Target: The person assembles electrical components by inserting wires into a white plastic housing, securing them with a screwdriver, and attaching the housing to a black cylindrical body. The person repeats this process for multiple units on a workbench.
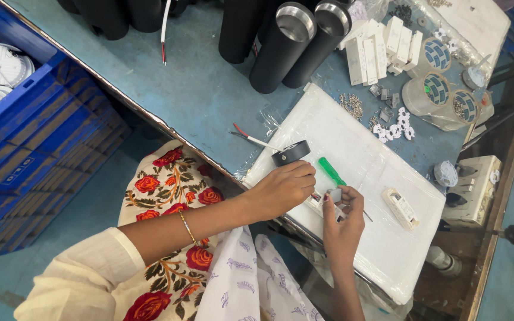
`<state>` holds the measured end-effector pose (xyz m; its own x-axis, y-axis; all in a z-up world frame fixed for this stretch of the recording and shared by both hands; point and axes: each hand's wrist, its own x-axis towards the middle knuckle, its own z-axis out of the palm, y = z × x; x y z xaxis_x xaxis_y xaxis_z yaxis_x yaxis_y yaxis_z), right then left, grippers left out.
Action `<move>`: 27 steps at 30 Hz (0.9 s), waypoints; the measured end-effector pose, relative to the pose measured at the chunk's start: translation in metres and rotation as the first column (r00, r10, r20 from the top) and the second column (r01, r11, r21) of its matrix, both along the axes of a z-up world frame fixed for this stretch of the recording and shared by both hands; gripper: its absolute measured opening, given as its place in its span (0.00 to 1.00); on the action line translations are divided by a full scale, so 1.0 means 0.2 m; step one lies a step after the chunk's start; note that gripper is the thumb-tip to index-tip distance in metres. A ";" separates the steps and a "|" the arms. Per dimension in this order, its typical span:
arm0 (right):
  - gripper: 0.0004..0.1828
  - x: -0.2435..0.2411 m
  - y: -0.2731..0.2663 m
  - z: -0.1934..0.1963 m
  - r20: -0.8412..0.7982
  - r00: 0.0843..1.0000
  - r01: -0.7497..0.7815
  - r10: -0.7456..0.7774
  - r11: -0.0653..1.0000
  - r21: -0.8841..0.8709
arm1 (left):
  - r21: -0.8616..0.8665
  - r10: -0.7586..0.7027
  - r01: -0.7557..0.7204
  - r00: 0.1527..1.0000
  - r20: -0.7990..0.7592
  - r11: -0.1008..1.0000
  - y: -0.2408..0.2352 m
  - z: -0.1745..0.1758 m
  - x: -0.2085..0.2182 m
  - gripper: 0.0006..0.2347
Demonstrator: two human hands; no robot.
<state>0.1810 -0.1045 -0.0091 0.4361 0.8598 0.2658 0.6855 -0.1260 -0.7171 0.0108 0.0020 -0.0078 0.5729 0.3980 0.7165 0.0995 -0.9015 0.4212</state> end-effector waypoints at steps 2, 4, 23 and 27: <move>0.18 0.00 0.00 0.01 -0.024 1.000 -0.012 0.012 1.000 -0.016 | -0.048 -0.008 0.007 1.000 -0.014 0.999 0.00 0.00 0.00 0.03; 0.18 0.00 0.01 0.03 -0.092 0.991 -0.098 0.099 0.995 0.012 | -0.038 -0.006 0.005 0.999 -0.035 0.999 0.00 0.00 -0.01 0.03; 0.22 -0.04 0.06 0.22 0.059 0.966 -0.233 0.252 0.945 -0.232 | -0.050 -0.006 0.007 1.000 0.011 0.999 0.00 -0.05 -0.01 0.03; 0.21 -0.02 0.05 0.21 0.029 0.963 -0.257 0.269 0.942 -0.214 | -0.017 -0.002 0.002 1.000 0.016 1.000 0.01 -0.06 0.00 0.03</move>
<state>0.1774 -0.0935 0.0336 0.1762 0.9804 0.0877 0.7531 -0.0769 -0.6534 0.0098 0.0045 -0.0191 0.5624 0.4091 0.7186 0.0905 -0.8943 0.4383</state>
